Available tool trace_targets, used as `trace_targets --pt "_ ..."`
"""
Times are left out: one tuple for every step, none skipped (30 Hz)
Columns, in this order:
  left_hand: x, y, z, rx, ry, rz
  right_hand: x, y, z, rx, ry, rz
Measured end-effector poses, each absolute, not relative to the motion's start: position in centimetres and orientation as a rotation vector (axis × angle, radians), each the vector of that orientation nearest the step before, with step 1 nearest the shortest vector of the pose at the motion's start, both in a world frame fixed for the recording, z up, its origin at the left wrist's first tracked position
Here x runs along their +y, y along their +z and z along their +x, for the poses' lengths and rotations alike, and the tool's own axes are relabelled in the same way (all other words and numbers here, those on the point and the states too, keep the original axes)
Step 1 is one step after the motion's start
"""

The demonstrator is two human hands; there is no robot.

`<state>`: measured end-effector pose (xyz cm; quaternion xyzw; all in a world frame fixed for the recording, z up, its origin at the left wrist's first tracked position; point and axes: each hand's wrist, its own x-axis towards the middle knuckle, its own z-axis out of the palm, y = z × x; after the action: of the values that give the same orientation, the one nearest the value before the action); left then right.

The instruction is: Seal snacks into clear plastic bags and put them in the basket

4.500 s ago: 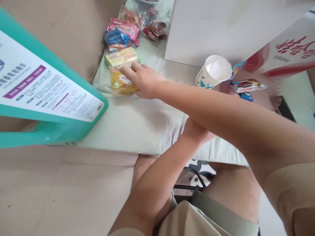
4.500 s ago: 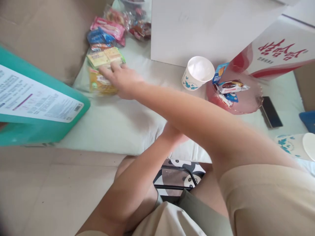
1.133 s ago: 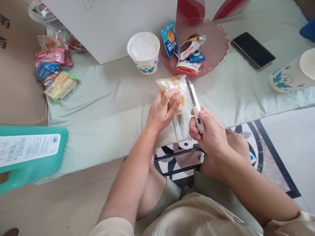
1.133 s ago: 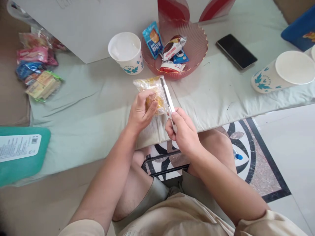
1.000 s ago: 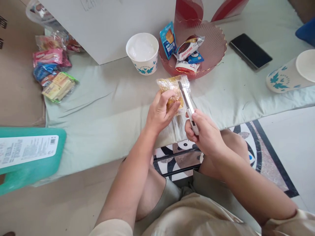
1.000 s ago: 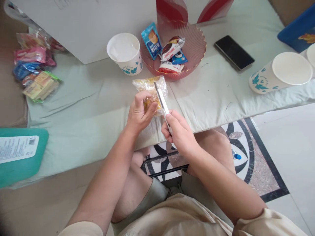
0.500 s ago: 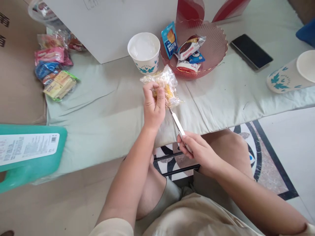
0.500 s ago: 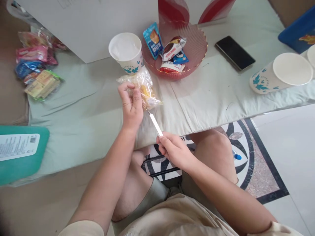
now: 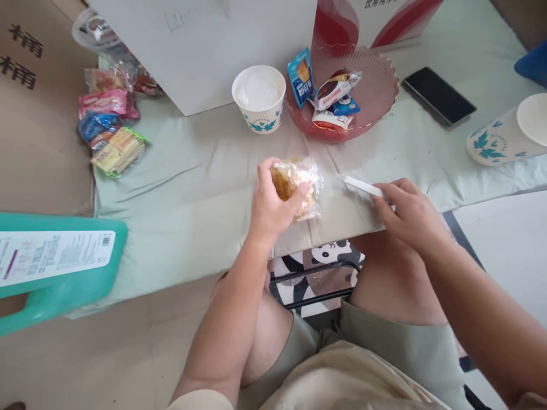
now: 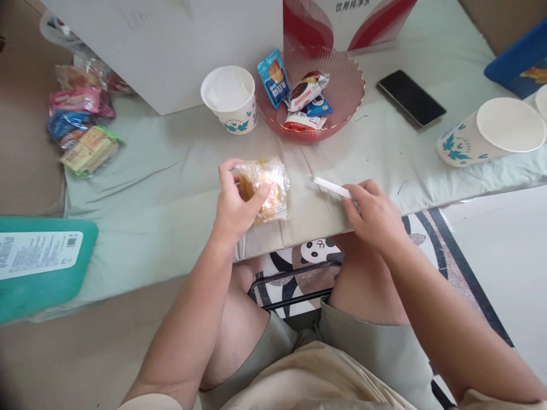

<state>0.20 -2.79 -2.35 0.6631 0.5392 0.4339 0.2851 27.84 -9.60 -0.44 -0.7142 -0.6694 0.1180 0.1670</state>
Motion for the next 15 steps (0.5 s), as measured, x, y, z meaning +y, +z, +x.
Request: trace_targets --pt "-3.0 -2.0 -0.1 1.477 1.149 1.790 -9.0 -0.7 28.5 -1.908 0.313 -2.075" --pt "-3.0 -1.7 -0.3 1.498 1.147 1.805 -8.3 -1.0 29.1 -1.896 0.293 -2.115" --pt "-2.9 -1.4 -0.6 1.498 1.147 1.835 -7.8 -1.2 29.6 -1.869 0.264 -2.149" --pt "-2.7 -1.1 -0.7 1.477 1.140 1.878 -7.4 -1.4 29.9 -1.817 0.202 -2.179" --pt "-2.5 -0.9 -0.8 1.452 1.119 1.921 -7.0 -1.6 30.0 -1.757 0.120 -2.193" --pt "-2.3 -0.7 -0.9 1.442 1.091 1.954 -6.8 -1.8 30.0 -1.705 0.035 -2.181" --pt "-2.0 -0.5 -0.9 1.464 1.067 1.973 -6.8 -1.9 29.6 -1.669 -0.044 -2.134" --pt "-1.8 -0.4 -0.9 1.516 1.055 1.977 -7.0 -2.1 28.9 -1.661 -0.092 -2.055" --pt "-1.7 -0.3 -0.9 1.587 1.058 1.966 -7.3 -2.1 27.9 -1.684 -0.087 -1.951" --pt "-1.5 -0.2 -0.9 1.658 1.067 1.943 -7.7 -2.2 26.7 -1.730 -0.037 -1.825" --pt "-1.4 -0.1 -0.9 1.713 1.076 1.915 -8.2 -2.2 25.2 -1.789 0.057 -1.695" --pt "-1.3 0.0 -1.0 1.743 1.080 1.891 -8.6 -2.1 23.6 -1.835 0.174 -1.579" --pt "-1.3 0.0 -1.1 1.749 1.080 1.873 -9.0 -2.1 22.0 -1.868 0.280 -1.472" --pt "-1.2 0.1 -1.1 1.738 1.079 1.857 -9.2 -2.0 20.5 -1.889 0.355 -1.378" --pt "-1.2 0.1 -1.2 1.716 1.079 1.843 -9.2 -1.9 19.2 -1.899 0.400 -1.312"
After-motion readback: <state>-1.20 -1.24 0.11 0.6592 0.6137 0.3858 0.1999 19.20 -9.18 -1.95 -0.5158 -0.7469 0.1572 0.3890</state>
